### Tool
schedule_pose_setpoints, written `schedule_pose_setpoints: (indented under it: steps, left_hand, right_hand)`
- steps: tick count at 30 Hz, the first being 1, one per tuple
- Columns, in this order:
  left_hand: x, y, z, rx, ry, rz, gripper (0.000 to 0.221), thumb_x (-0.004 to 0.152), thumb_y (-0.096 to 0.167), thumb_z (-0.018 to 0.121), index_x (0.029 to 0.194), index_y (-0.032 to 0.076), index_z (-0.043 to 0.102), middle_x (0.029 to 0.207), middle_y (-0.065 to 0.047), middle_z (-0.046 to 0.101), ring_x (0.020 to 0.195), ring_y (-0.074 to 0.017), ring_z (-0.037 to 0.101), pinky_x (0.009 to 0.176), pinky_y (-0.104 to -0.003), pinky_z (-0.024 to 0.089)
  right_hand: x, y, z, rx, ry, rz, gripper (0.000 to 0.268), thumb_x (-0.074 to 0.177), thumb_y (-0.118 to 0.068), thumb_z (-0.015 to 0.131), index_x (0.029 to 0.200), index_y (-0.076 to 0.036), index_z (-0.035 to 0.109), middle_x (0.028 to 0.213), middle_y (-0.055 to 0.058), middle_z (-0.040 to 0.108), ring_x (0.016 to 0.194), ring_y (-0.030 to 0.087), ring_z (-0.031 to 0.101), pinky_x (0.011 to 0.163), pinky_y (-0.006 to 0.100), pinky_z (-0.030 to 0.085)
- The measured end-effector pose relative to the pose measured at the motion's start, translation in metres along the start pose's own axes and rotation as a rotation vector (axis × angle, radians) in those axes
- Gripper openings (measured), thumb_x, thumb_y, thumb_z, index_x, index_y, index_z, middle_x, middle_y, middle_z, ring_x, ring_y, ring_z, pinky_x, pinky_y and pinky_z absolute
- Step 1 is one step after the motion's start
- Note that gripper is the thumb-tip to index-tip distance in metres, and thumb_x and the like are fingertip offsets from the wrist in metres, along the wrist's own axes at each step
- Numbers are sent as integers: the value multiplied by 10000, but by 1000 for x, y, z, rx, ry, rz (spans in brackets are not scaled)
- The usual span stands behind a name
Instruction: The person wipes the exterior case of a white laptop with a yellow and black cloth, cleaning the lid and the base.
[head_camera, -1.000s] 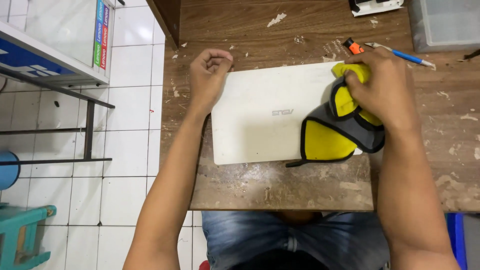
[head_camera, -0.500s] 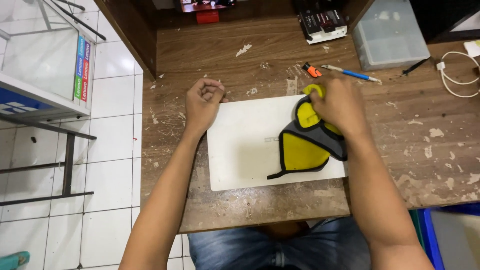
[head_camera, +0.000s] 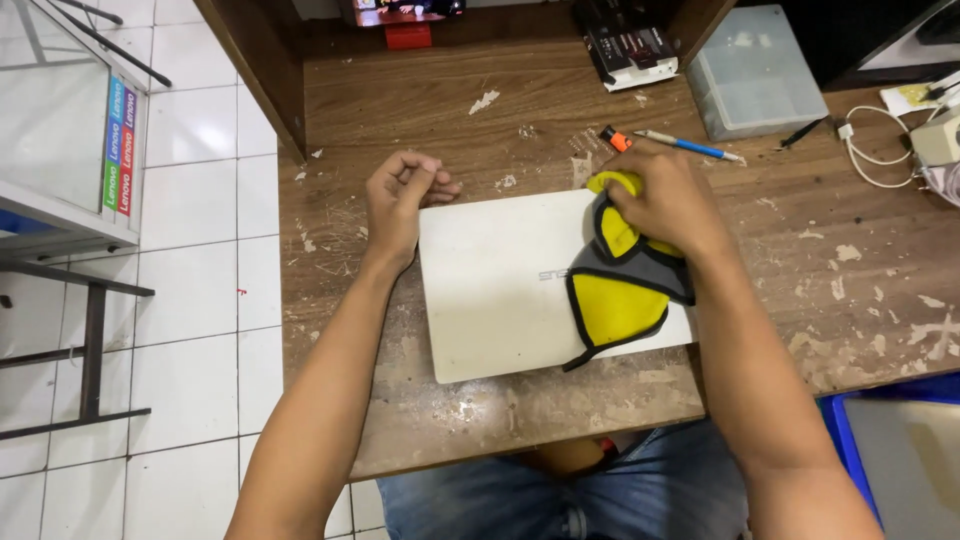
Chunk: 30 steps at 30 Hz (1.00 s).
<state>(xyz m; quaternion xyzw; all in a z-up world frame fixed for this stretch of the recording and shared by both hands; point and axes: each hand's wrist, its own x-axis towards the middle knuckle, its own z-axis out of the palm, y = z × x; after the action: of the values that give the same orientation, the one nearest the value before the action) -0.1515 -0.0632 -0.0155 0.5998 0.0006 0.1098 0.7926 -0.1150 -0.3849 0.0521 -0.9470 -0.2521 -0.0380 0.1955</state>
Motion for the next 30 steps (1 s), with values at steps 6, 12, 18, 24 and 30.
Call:
schedule_pose_setpoints:
  steps: [6,12,18,24,30]
  left_hand:
    - [9,-10,-8,-169,-1,-75,324,1010,319,562,1044,9,649,890,-142,711,835,-247,776,771,-341,664]
    - [12,-4,-12,-261,-40,-133,485,1009,476,505,1097,20,649,949,-132,709,911,-243,767,833,-343,646]
    - [17,4,-18,-351,-95,-259,590,951,581,465,1134,56,662,1011,-148,724,925,-273,750,845,-373,623]
    - [18,1,-17,-330,-120,-255,584,926,557,439,1111,47,657,1011,-179,730,918,-333,742,821,-428,606]
    - [15,5,-17,-265,-130,-235,539,933,516,464,1114,49,663,1009,-173,741,892,-313,762,783,-386,628]
  right_hand:
    - [21,-56,21,37,-19,-149,230,872,-170,715,1082,-124,796,932,115,696,859,402,696,730,478,555]
    - [56,-114,48,121,-109,-375,185,900,-182,695,1056,-127,776,907,103,656,833,401,678,689,478,543]
    - [51,-153,81,252,-250,-626,219,907,-145,625,1095,-114,734,1071,115,641,925,376,671,742,475,535]
    - [-16,-189,64,116,-322,-908,194,855,-178,674,1043,-171,720,1027,23,635,817,253,643,643,416,524]
    - [-48,-189,47,172,-444,-1063,334,1068,-333,404,1078,-133,671,1055,67,615,788,281,593,659,413,477]
